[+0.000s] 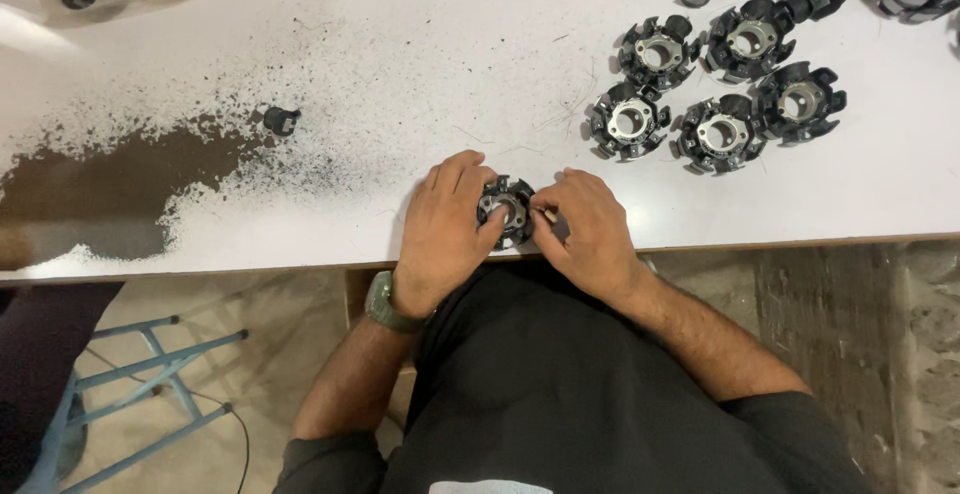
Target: The person sits at a workbench assembling omni wheels, pressing black roller components into the hubs of wheel bodies by hand, one wheel at a time, and setting each finished wheel aside as more parts are worked on.
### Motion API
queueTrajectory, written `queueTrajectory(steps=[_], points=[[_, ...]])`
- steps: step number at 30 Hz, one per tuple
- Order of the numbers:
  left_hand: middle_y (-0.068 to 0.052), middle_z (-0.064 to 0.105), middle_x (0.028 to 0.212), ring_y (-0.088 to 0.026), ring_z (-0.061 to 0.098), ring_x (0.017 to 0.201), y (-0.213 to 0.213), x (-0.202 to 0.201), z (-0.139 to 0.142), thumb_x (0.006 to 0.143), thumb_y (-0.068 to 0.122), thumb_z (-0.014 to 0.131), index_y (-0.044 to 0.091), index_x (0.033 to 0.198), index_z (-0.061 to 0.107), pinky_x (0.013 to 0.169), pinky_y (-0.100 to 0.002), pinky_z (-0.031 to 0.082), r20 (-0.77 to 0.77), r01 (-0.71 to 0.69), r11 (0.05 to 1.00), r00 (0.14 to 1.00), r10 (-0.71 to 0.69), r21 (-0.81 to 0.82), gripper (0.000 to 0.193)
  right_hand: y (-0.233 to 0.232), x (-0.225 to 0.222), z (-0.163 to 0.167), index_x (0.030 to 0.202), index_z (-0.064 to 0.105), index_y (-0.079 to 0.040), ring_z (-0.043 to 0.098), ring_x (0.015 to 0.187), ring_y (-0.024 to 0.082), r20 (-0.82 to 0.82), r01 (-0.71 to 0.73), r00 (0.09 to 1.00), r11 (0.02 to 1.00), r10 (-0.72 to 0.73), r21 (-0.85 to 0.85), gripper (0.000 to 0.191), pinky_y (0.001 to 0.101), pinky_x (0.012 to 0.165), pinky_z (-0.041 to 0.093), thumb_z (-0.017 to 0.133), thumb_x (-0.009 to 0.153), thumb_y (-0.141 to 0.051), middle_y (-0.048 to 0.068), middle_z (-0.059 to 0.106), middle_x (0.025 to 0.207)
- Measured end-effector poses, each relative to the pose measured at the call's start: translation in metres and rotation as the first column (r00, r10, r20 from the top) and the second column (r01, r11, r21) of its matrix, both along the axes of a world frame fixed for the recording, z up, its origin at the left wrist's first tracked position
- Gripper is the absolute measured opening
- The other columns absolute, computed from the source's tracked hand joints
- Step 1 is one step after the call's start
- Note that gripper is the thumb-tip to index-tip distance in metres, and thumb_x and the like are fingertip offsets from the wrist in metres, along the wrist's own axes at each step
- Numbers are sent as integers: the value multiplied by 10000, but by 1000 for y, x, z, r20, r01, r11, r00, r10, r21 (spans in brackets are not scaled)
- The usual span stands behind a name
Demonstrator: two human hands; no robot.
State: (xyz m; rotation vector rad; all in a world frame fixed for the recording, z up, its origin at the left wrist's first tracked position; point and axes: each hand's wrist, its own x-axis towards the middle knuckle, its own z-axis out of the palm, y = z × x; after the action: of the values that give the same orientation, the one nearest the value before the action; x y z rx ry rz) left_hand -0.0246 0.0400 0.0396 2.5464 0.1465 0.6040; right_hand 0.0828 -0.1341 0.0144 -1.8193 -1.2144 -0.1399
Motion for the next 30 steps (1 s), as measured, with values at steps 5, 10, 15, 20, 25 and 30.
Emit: queueTrajectory(steps=[5,10,15,20,25,30], points=[[-111,619,1344,-312,601,1190,8,0,-2,880,98,731,71,1030,696,967,-459,495,-43,-2,999,999,1,-32,156,0,1,1,977,625,-57,625,818,307,15,24,1000,999,-23,-32,189,508,1045,519,750,845,-5,92,608,835],[-132,611,1315,-329,593,1230,12,-2,2,803,86,709,72,939,693,950,-466,497,-35,134,973,991,-130,190,137,1,2,2,989,621,-59,625,840,325,14,13,1000,1000,-12,-28,199,506,1038,518,749,843,-13,96,609,854],[-129,665,1235,-324,670,1025,7,5,-1,885,85,698,51,1048,713,837,-427,554,-109,189,981,977,-185,34,167,2,5,0,1009,636,-55,631,873,325,18,20,1000,996,-19,-92,209,527,1063,500,759,843,-24,98,623,882],[-124,705,1149,-327,712,934,3,4,-7,935,71,667,20,1054,688,790,-400,583,-25,56,983,998,-62,-177,132,-5,0,-3,1047,637,-59,662,1056,294,51,-15,999,1000,14,25,259,551,1136,456,772,832,-11,97,674,1041],[-119,715,1147,-302,721,903,-1,-1,-8,918,71,676,19,998,690,767,-388,585,-75,-5,965,997,-15,-262,96,-6,-6,-7,1040,648,-64,656,1114,293,78,-50,996,999,50,2,271,560,1150,434,793,820,0,79,676,1018],[-126,712,1150,-314,717,914,-3,-2,-10,914,67,681,12,990,684,778,-394,583,-45,-9,969,999,-2,-248,94,-3,-5,-5,1088,662,-49,644,1107,302,86,-18,996,999,21,-29,290,546,1131,444,800,834,-16,119,666,1048]])
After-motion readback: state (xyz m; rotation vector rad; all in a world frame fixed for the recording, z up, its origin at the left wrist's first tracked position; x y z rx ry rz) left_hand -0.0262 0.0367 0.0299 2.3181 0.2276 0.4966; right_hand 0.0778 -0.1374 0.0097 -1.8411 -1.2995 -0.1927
